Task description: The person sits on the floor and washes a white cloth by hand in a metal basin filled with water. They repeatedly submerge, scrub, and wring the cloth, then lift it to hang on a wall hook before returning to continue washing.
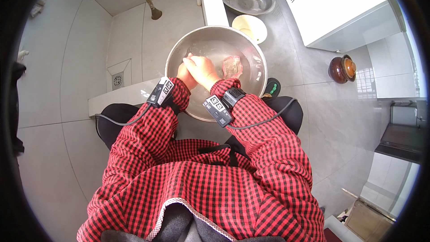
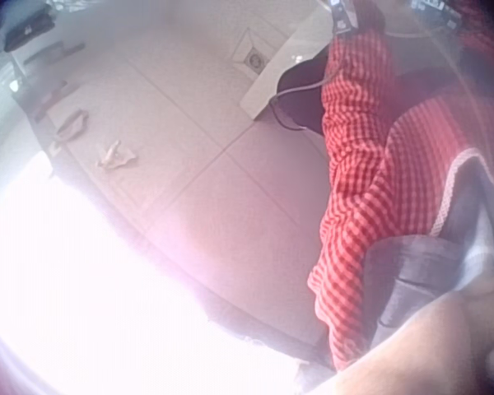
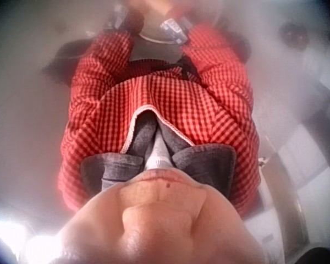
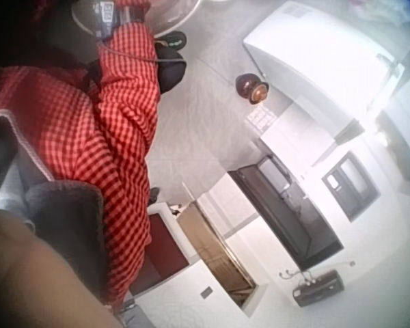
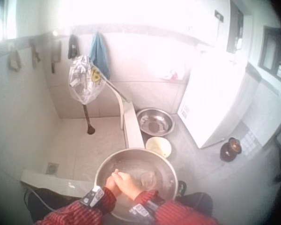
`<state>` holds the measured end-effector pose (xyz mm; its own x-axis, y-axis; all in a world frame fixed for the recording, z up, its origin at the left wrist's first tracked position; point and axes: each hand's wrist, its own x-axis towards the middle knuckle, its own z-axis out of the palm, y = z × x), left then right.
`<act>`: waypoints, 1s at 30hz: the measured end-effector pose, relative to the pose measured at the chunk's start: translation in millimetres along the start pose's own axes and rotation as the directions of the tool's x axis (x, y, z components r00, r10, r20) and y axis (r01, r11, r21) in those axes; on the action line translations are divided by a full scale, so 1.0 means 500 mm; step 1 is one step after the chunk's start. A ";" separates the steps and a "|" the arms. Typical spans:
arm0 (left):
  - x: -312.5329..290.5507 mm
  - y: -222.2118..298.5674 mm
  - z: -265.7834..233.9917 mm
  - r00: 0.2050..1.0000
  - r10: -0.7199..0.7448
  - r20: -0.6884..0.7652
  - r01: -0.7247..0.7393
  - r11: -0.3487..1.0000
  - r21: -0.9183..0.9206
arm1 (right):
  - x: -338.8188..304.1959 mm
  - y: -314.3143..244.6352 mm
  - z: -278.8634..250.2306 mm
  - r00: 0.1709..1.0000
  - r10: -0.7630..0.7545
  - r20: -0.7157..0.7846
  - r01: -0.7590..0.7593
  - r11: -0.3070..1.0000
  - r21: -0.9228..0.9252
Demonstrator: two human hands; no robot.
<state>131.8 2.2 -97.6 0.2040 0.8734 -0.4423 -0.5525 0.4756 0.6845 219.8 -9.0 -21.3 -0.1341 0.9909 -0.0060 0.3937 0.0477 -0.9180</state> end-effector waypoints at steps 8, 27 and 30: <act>-0.061 0.058 0.075 0.965 -0.169 -0.199 0.237 0.890 0.390 | 0.023 0.097 -0.018 0.987 0.057 -0.151 -0.092 0.966 -0.240; -0.042 0.025 -0.001 0.937 -0.184 -0.298 0.314 0.816 0.485 | -0.001 0.169 -0.031 0.900 0.437 0.004 -0.434 0.895 -0.105; -0.020 0.012 -0.039 0.959 -0.256 -0.121 0.283 0.870 0.404 | -0.012 0.130 -0.002 0.848 0.443 0.293 -0.525 0.782 0.336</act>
<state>110.7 -5.4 -100.2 0.2390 0.7033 -0.6695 -0.0964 0.7032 0.7044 246.9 -11.8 -80.5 -0.2055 0.8243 -0.5275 0.0731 -0.5246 -0.8482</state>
